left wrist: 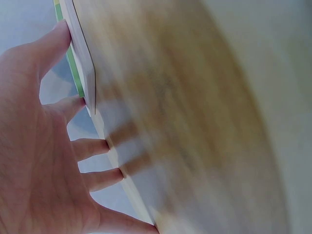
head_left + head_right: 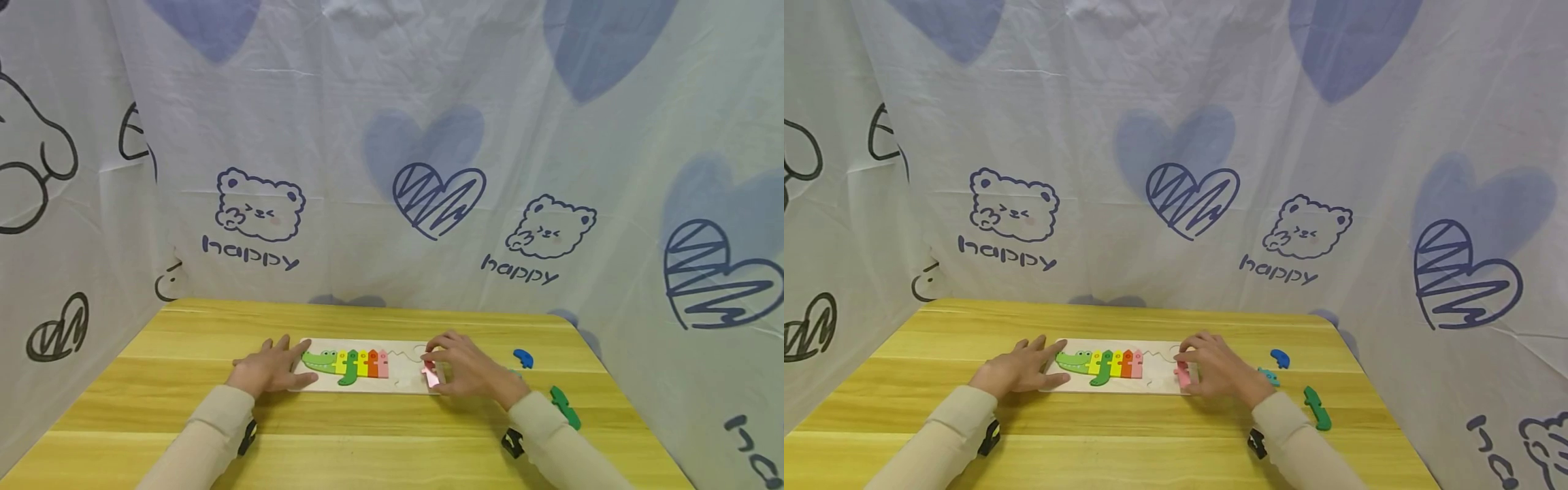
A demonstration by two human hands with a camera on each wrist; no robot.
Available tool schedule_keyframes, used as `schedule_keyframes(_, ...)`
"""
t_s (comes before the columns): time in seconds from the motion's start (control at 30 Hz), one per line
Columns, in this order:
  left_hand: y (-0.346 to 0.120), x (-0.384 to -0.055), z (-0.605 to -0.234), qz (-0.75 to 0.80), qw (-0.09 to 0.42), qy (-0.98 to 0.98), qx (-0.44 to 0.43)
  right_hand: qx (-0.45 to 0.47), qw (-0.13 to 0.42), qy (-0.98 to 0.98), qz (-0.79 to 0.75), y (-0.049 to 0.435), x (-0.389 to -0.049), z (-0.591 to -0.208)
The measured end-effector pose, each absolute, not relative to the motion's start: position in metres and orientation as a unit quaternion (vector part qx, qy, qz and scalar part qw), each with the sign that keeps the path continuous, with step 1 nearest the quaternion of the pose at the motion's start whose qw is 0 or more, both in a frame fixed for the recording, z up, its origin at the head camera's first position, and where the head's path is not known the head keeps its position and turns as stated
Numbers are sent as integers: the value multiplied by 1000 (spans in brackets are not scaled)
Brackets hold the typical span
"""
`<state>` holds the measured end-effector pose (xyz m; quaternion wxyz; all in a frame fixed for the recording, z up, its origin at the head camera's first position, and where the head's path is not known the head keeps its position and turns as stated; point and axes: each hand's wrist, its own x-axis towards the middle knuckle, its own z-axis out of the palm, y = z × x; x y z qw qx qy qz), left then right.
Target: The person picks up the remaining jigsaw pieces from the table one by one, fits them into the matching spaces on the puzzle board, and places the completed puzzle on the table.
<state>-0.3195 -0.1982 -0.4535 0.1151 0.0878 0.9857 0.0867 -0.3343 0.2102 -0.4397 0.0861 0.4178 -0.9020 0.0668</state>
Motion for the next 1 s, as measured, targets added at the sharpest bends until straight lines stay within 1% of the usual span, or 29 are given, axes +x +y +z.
schedule_keyframes(0.53,-197,-318,-452,90,118,985,84,389,62,-916,75,193,-336,-442)
schedule_keyframes(1.0,-196,-318,-451,90,119,985,83,396,68,-912,77,186,-339,-447)
